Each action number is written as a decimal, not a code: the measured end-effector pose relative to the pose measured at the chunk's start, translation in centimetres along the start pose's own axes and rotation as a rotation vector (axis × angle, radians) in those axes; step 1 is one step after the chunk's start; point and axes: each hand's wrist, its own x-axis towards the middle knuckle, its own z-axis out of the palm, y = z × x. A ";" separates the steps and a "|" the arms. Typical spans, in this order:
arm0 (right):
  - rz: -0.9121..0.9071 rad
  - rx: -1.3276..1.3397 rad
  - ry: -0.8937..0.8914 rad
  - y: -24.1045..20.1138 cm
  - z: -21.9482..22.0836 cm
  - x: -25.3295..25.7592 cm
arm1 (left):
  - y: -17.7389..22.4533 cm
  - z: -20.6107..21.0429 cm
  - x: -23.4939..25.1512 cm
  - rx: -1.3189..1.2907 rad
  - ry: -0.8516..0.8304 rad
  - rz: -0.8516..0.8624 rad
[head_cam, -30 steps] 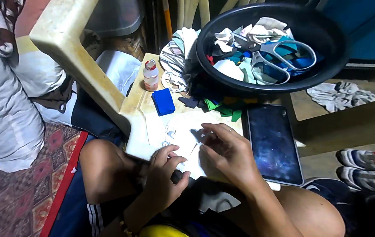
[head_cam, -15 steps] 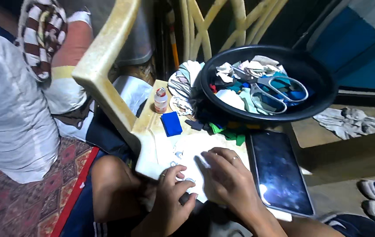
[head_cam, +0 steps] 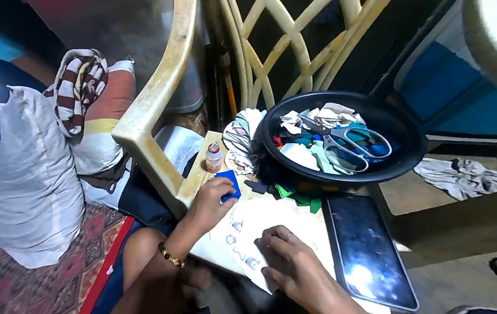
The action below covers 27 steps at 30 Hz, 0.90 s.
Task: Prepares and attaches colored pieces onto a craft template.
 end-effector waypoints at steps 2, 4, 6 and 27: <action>0.000 -0.003 -0.003 0.0 0.0 0.0 | -0.1 -0.3 1.2 0.026 -0.116 -0.042; -0.001 -0.002 0.000 0.0 0.1 0.0 | 0.0 -0.5 1.9 0.053 -0.174 -0.078; -0.002 0.005 0.001 0.1 0.1 0.0 | 0.2 -0.7 2.3 0.068 -0.232 -0.128; 0.001 0.025 -0.029 -0.3 -0.3 0.0 | 0.0 -0.6 2.0 -0.251 0.568 -0.112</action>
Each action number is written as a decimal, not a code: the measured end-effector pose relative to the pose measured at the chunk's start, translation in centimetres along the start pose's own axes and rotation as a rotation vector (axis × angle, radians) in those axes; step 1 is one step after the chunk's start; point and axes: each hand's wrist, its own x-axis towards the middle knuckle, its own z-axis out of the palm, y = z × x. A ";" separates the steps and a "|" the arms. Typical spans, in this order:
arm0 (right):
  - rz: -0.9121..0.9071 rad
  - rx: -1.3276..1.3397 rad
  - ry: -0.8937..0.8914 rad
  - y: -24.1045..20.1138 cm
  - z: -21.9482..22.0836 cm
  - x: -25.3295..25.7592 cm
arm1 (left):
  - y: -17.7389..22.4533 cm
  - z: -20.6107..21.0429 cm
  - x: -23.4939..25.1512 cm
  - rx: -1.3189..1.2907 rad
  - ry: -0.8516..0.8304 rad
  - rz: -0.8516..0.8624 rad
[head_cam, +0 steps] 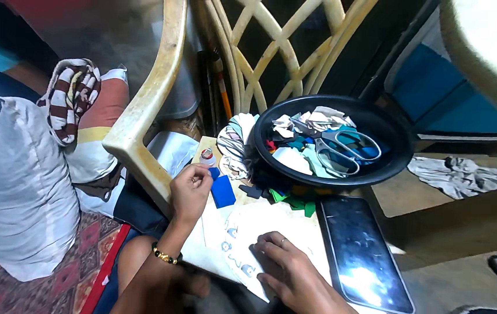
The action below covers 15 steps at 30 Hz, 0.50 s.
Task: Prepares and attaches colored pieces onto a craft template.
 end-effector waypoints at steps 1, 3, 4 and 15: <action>-0.004 0.003 0.005 0.0 -0.1 0.0 | 0.5 -0.2 -0.2 -0.084 0.014 -0.001; -0.026 0.015 0.042 0.3 -0.1 0.0 | 1.9 -0.7 -0.8 -0.274 -0.044 -0.106; -0.038 0.033 0.072 0.6 0.0 -0.1 | 2.6 -0.9 -1.2 -0.370 -0.109 -0.182; 0.055 0.827 0.217 0.0 -1.1 0.7 | 4.9 -0.8 -4.2 -0.602 -0.806 -0.489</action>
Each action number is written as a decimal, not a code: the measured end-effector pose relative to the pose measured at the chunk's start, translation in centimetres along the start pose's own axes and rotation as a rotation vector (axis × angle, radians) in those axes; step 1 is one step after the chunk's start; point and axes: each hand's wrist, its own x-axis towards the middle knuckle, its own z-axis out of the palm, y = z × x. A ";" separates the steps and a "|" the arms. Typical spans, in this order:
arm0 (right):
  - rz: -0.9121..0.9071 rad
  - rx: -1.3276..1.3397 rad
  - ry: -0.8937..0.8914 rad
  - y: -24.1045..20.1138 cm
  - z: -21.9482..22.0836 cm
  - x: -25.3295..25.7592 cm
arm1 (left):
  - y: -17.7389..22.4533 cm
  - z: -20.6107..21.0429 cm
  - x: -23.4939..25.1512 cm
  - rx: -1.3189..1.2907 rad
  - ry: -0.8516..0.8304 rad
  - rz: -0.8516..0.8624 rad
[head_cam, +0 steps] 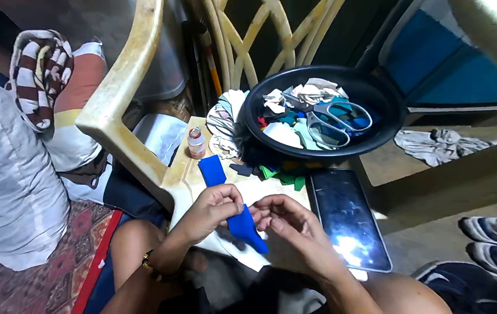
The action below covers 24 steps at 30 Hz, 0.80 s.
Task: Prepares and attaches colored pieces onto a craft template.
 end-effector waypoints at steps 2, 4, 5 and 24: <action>0.039 0.054 -0.005 0.0 0.2 0.1 | -0.1 0.4 0.0 0.039 -0.053 -0.024; 0.064 0.061 0.012 -0.1 0.3 0.2 | 0.0 0.6 -0.1 0.065 -0.070 -0.050; 0.071 0.059 0.019 -0.1 0.4 0.2 | 0.0 0.7 -0.1 0.085 -0.071 -0.061; 0.155 -0.253 -0.034 -0.3 -0.5 -0.5 | -3.4 3.4 -5.6 0.140 0.208 -0.079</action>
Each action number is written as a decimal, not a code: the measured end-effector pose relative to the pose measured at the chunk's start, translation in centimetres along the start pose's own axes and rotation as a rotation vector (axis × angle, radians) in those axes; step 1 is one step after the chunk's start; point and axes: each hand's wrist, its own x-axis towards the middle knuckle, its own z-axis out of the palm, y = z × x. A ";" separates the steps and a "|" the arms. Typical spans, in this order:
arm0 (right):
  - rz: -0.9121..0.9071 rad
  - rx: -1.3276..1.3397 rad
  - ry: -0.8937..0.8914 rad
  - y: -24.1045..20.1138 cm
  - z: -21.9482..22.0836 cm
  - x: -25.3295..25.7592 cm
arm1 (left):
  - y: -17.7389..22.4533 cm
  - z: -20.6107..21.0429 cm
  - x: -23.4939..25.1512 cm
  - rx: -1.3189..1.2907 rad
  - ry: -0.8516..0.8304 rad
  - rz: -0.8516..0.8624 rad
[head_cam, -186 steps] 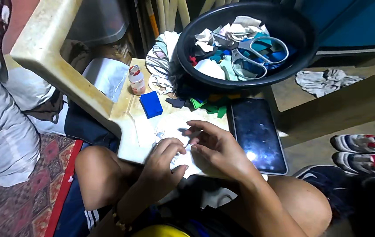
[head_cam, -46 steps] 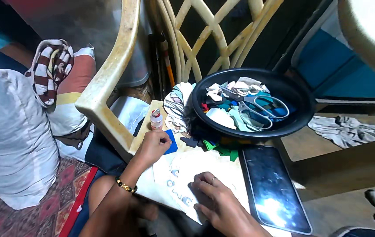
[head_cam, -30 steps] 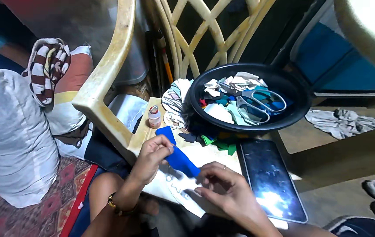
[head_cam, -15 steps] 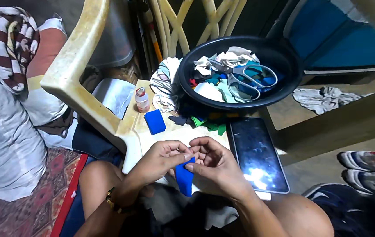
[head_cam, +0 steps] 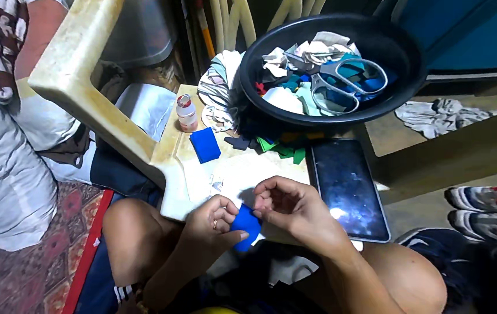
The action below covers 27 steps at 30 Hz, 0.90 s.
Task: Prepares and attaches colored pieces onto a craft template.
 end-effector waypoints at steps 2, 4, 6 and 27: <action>-0.031 -0.133 0.030 0.3 0.3 0.0 | -0.6 0.2 0.0 0.148 0.070 0.067; -0.067 -0.250 0.047 0.7 0.5 0.0 | -1.2 0.3 0.1 0.299 0.109 0.172; -0.087 -0.314 0.057 1.0 0.6 0.0 | -1.7 0.4 0.2 0.410 0.130 0.262; -0.080 -0.469 0.083 1.5 0.9 0.1 | -3.0 0.0 0.4 0.644 0.133 0.462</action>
